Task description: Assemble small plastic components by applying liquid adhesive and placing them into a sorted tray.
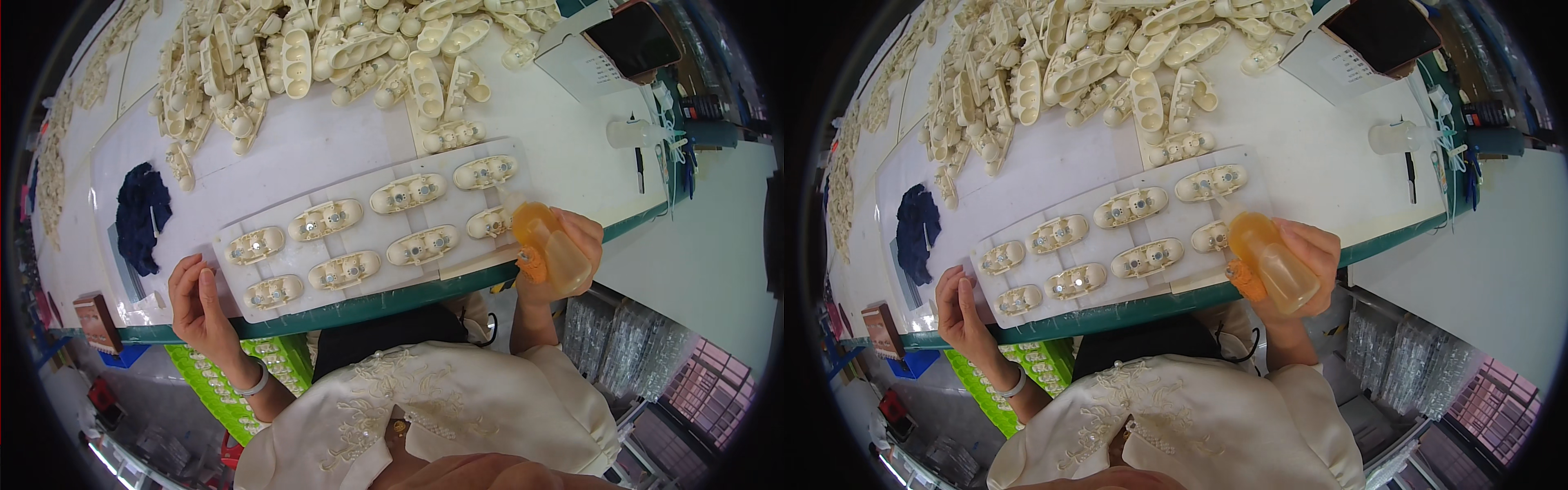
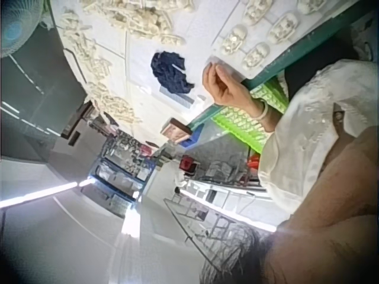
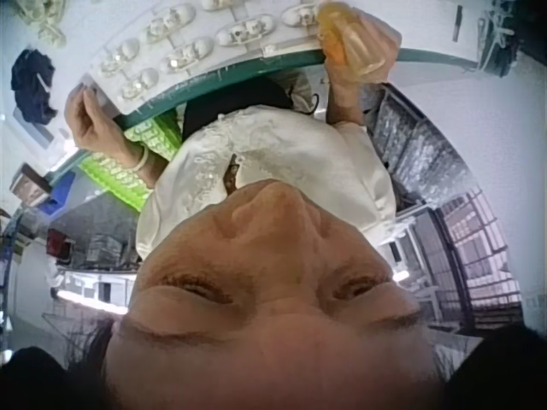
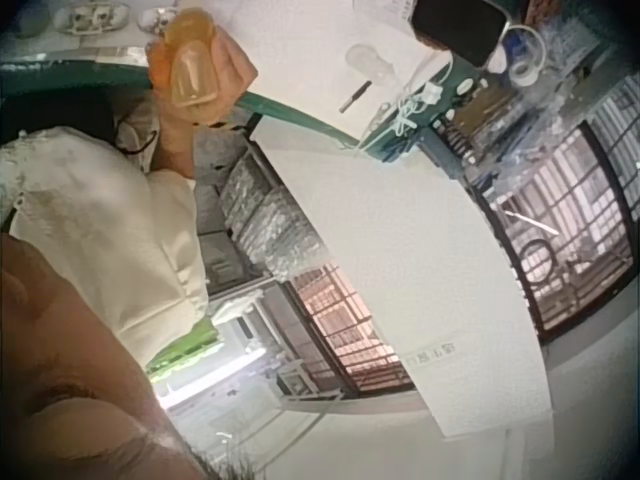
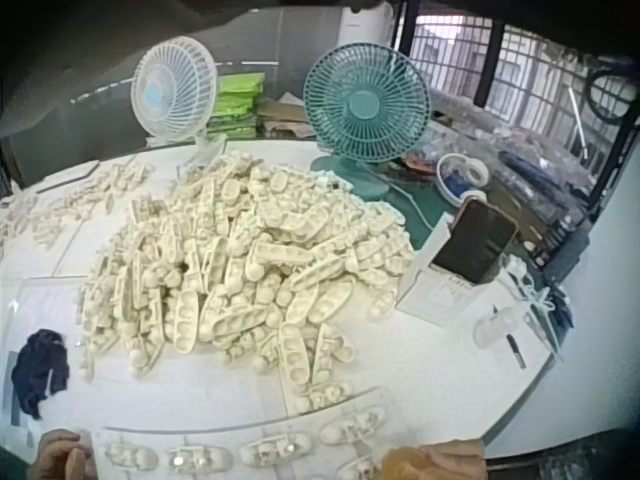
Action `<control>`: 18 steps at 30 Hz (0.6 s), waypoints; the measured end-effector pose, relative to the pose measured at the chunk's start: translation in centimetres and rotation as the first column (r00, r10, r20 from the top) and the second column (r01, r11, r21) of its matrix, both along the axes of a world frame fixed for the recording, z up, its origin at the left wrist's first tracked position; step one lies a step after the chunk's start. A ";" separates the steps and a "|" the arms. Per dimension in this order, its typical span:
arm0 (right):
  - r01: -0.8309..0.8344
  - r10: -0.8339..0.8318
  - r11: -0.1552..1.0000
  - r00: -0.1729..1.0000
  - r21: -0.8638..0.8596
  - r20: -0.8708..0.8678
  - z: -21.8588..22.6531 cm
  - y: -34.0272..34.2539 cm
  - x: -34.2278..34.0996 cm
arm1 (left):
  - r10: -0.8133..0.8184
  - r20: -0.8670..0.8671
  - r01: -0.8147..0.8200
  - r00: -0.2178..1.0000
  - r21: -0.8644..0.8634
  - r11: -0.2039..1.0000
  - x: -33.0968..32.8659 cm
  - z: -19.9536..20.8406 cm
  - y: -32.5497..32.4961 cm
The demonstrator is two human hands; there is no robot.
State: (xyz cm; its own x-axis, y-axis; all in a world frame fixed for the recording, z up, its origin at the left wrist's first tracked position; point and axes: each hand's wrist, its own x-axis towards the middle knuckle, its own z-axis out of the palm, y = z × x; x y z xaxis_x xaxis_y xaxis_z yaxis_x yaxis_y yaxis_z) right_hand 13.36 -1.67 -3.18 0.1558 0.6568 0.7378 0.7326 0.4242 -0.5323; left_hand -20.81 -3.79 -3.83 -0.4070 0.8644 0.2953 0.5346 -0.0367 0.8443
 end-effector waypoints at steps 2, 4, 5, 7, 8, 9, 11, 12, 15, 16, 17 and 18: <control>-0.029 0.030 0.999 0.999 -0.041 0.026 0.0 -0.1 0.0 | 0.013 0.019 -0.013 1.000 -0.003 1.000 0.0 -0.1 0.0; -0.029 0.029 0.999 1.000 -0.034 0.008 0.0 -0.1 0.2 | 0.011 0.016 -0.011 1.000 -0.006 1.000 0.1 -0.1 0.0; -0.032 0.032 0.999 0.999 -0.028 -0.009 0.0 -0.1 0.4 | 0.012 0.014 -0.012 1.000 -0.008 1.000 0.1 -0.1 0.0; -0.011 0.011 1.000 1.000 0.001 -0.007 -0.1 -0.2 0.8 | 0.005 0.009 -0.005 1.000 -0.007 1.000 0.1 -0.1 0.1; 0.006 -0.005 1.000 1.000 0.029 -0.008 -0.2 -0.2 0.9 | 0.002 0.001 -0.002 1.000 -0.007 1.000 0.1 0.0 0.1; 0.008 -0.008 1.000 1.000 0.030 -0.008 -0.2 -0.2 1.0 | 0.000 0.001 0.000 1.000 -0.006 1.000 0.1 0.1 0.1; 0.033 -0.032 0.999 0.998 0.008 -0.054 -0.2 -0.2 1.0 | 0.010 -0.016 -0.010 1.000 0.001 1.000 0.2 0.2 0.1; 0.036 -0.035 0.999 0.998 0.008 -0.054 -0.2 -0.2 1.0 | 0.007 -0.015 -0.007 1.000 0.002 1.000 0.2 0.2 0.1; 0.062 -0.062 0.998 0.998 -0.007 -0.015 -0.2 -0.1 0.8 | 0.021 0.013 -0.021 1.000 -0.001 1.000 0.2 0.0 0.0; 0.059 -0.060 0.998 0.997 -0.004 -0.043 -0.3 -0.1 0.7 | 0.019 0.006 -0.019 1.000 -0.001 1.000 0.2 -0.1 0.1; 0.058 -0.058 0.998 0.996 -0.001 -0.070 -0.3 -0.1 0.7 | 0.015 -0.001 -0.015 1.000 -0.002 1.000 0.1 0.0 0.1; 0.060 -0.060 0.998 0.996 -0.001 -0.070 -0.2 -0.1 0.8 | 0.013 -0.001 -0.013 1.000 -0.001 1.000 0.2 0.0 0.1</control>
